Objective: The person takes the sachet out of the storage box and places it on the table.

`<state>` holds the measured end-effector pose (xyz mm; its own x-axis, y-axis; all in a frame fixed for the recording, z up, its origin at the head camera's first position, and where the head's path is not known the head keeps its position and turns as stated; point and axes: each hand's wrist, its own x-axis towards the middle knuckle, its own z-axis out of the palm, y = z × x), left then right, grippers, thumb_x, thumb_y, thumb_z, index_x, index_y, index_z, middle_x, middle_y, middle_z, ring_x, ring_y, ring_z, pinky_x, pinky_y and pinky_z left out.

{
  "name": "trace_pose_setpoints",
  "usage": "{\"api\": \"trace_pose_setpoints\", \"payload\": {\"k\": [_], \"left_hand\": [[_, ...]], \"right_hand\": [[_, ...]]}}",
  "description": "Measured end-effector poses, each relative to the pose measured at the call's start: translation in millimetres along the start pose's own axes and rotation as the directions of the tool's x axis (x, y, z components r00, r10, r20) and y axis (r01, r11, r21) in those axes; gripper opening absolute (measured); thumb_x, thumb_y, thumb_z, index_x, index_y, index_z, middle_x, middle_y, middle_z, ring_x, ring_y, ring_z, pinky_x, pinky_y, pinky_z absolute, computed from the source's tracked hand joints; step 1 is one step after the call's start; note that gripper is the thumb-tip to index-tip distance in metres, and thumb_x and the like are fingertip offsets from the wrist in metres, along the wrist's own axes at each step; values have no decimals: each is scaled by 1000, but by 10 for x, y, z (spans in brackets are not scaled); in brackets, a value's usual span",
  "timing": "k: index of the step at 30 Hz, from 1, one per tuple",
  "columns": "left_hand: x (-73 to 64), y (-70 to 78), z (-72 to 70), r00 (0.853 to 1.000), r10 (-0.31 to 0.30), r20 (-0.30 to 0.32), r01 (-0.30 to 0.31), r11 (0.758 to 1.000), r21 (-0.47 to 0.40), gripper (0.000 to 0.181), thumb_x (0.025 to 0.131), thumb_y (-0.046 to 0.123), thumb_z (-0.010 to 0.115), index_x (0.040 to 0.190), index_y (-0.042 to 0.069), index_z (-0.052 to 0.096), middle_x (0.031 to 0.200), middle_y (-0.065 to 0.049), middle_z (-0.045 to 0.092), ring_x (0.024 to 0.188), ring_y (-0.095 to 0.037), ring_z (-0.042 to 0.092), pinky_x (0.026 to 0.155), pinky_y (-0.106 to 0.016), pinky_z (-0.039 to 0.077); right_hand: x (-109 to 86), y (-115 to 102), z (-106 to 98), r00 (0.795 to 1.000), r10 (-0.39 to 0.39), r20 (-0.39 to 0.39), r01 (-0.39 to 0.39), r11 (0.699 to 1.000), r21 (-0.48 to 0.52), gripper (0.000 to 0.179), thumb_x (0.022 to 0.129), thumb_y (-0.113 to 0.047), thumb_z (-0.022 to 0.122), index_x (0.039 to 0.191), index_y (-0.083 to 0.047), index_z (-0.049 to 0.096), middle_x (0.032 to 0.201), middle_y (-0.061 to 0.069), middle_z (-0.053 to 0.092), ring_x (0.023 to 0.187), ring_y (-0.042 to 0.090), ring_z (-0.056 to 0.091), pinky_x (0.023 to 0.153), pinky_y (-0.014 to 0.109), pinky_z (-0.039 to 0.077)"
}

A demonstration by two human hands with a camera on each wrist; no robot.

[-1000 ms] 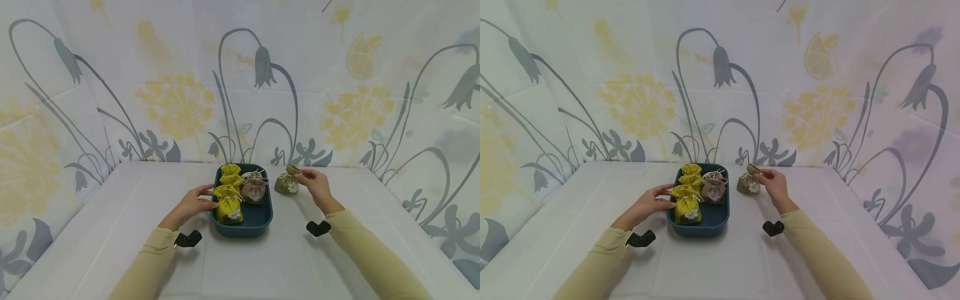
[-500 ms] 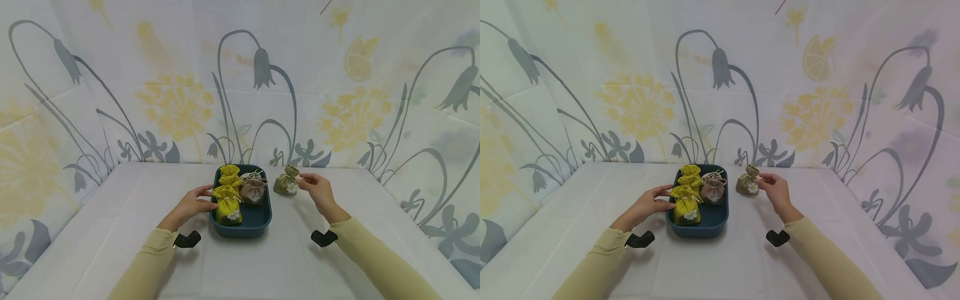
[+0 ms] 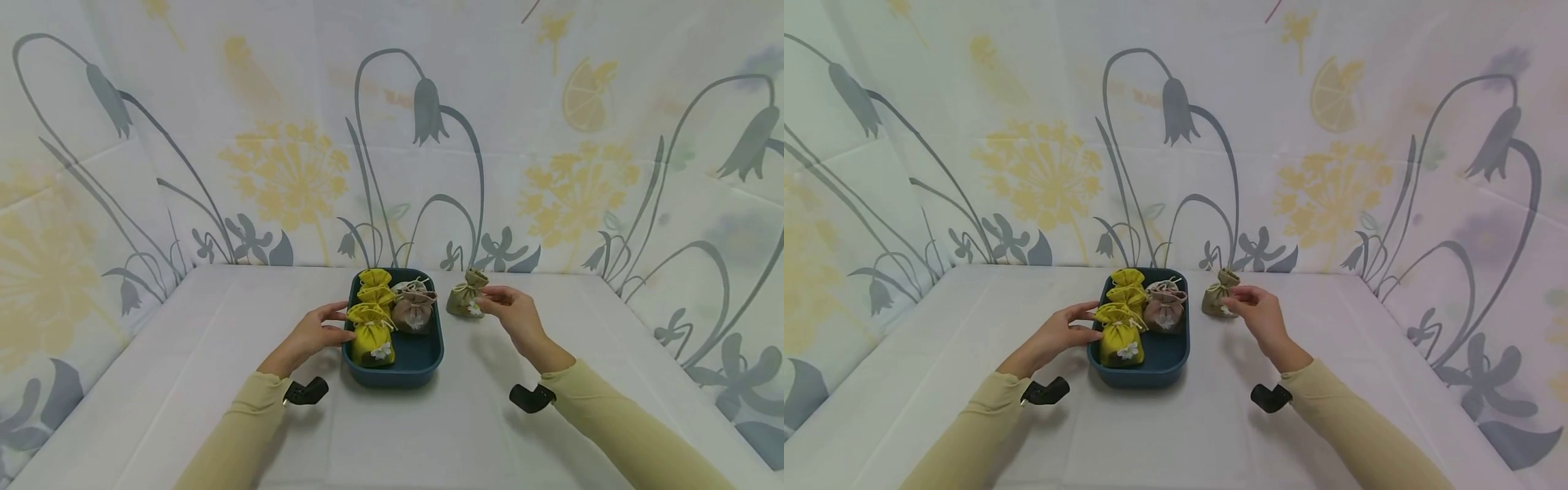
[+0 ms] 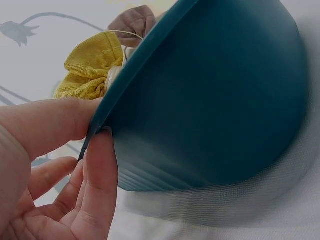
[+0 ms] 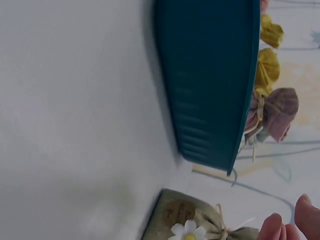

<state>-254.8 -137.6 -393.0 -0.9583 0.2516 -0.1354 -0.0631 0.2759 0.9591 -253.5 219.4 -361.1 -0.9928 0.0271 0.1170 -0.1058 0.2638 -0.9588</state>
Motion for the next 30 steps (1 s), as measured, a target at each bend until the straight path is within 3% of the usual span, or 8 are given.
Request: {"api": "trace_pose_setpoints", "payload": {"k": [8,12,17,22,30], "left_hand": [[-14,36,20,1000,-6,-16,6,1000,-1,71,83,10,71,143,8,36,132,-19,44,102,-25,58,80,-35,52],[-17,40,31,1000,-12,-22,12,1000,-5,70,83,8,71,143,8,36,133,-19,43,101,-24,58,79,-35,52],[-7,43,45,998,-37,-47,36,999,-12,68,83,6,70,143,9,37,132,-18,44,100,-24,58,78,-34,52],[9,37,57,996,-62,-64,61,998,-15,67,83,7,70,142,11,39,132,-18,45,101,-23,57,78,-33,52],[-21,39,62,996,-56,-66,54,998,-31,67,83,7,70,142,11,39,133,-18,44,97,-21,58,80,-34,52]], "right_hand": [[-64,-95,85,999,-1,50,3,1000,-29,42,88,-13,66,120,10,54,94,5,60,84,7,57,82,25,47],[-69,-136,145,999,0,54,4,998,-60,42,86,-13,68,120,10,56,96,7,60,85,9,55,79,22,46],[-33,-163,218,997,-7,71,12,997,-78,42,85,-13,69,118,10,57,96,8,60,84,12,54,74,19,46],[11,-165,285,996,-5,94,11,998,-69,39,84,-12,70,117,6,59,97,7,61,85,12,54,77,25,47],[71,-166,416,991,-15,131,23,998,-61,37,84,-11,70,116,5,61,96,10,61,85,14,58,76,26,48]]}}
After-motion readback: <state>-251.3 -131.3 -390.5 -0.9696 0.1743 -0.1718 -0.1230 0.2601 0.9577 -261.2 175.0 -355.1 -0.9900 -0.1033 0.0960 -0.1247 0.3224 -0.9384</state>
